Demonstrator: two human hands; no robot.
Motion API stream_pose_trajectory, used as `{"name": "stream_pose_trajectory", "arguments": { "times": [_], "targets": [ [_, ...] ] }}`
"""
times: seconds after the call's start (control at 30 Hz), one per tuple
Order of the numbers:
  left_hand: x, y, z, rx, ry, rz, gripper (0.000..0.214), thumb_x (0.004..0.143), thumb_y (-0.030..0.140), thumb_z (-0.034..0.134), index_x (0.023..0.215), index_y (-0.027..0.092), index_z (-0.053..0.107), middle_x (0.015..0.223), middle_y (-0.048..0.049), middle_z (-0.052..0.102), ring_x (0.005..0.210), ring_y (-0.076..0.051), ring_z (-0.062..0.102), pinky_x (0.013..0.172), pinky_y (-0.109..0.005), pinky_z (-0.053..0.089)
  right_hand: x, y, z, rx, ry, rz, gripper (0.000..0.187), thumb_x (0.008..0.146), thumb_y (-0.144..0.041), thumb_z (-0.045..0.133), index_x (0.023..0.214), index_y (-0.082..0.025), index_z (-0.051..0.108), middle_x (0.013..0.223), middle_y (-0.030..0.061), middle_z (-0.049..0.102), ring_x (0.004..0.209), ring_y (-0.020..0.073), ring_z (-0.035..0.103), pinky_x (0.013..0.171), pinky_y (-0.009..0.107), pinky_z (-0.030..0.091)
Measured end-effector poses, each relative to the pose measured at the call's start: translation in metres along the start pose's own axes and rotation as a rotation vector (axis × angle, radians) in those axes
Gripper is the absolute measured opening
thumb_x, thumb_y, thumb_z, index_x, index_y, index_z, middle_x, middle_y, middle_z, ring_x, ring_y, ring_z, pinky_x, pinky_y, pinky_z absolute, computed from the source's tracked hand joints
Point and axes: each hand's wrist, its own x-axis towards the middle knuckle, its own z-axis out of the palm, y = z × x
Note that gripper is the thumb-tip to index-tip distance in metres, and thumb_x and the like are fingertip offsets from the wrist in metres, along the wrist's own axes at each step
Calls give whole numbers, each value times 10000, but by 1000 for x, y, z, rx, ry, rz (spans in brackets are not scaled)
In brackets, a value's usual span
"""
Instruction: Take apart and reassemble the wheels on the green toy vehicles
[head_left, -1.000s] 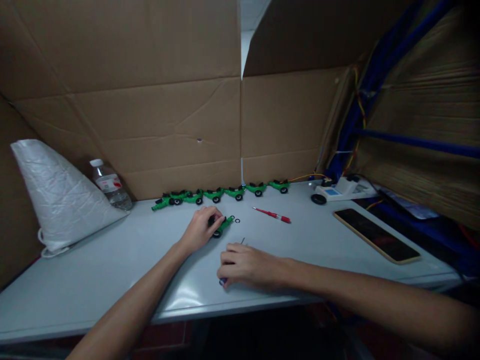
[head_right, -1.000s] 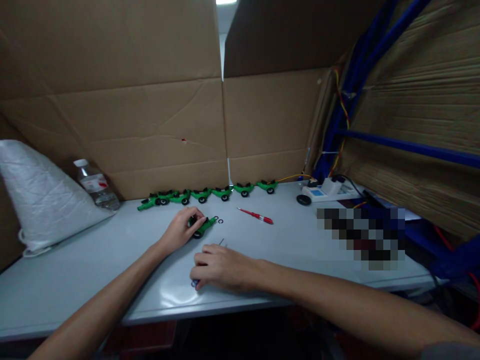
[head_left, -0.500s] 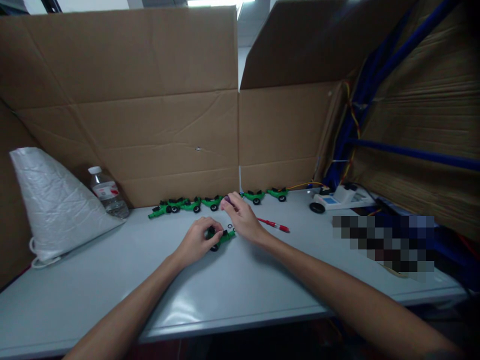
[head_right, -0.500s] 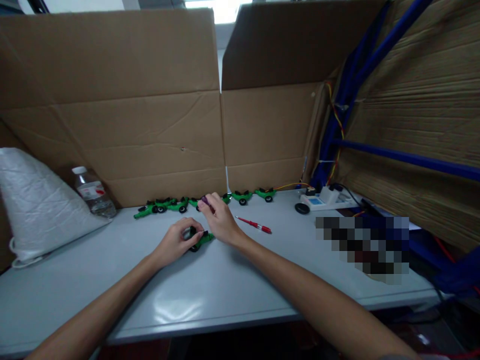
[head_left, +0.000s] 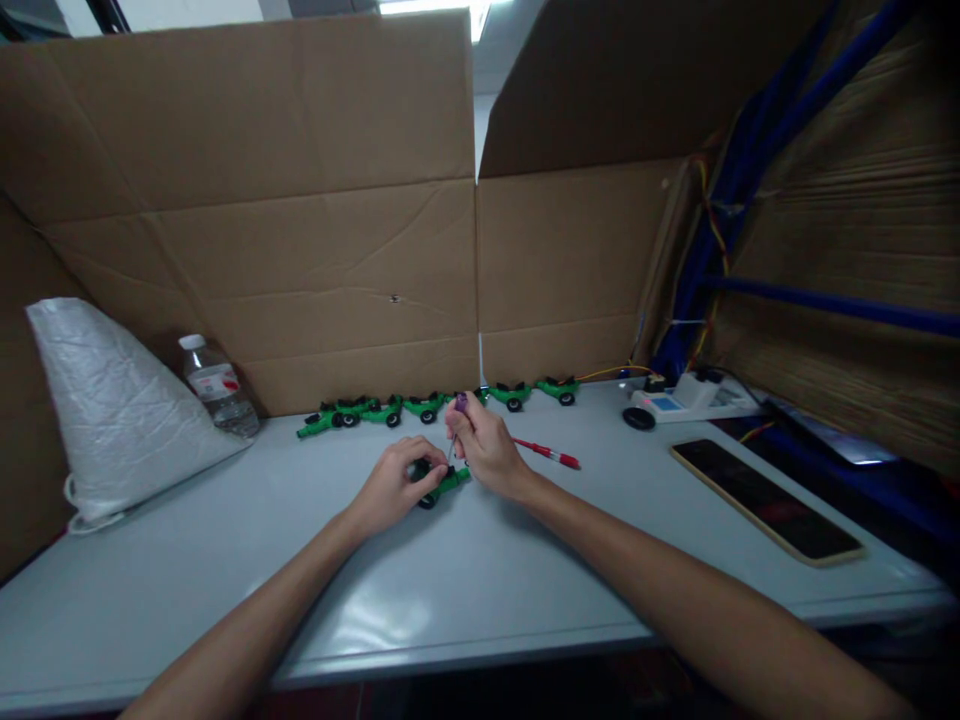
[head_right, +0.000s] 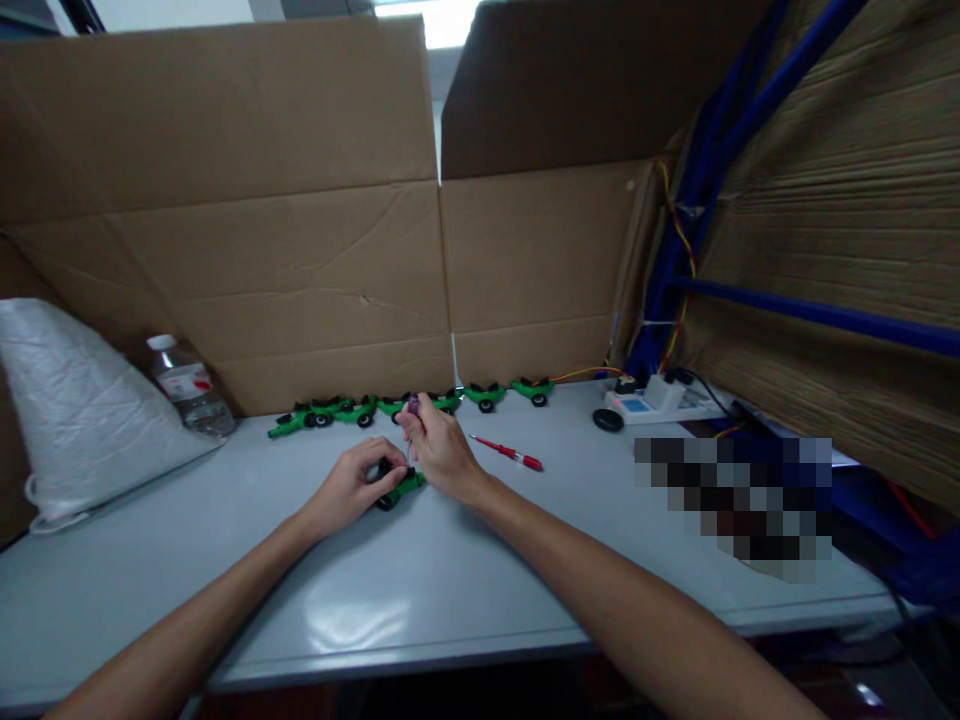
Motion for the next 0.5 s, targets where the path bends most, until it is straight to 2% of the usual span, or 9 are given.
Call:
{"name": "stream_pose_trajectory", "arguments": {
  "times": [0.2,0.5],
  "targets": [
    [-3,0,1,62,-21,0,135,1011,310,625,969,209,703,976,-36,738,948,-201,645,922,-338,450,-3,-7,-1,-9,1,13,335,1072,-562,444,982,-240,466,767,-32,599,521,102,571,516,220,431],
    [-6,0,1,109,-21,9,131,1022,324,616,983,215,677,999,-37,737,982,-209,648,948,-352,435,-6,-2,1,-78,-24,9,314,1065,-540,472,949,-249,452,698,-34,594,540,132,565,540,239,426]
  ]
}}
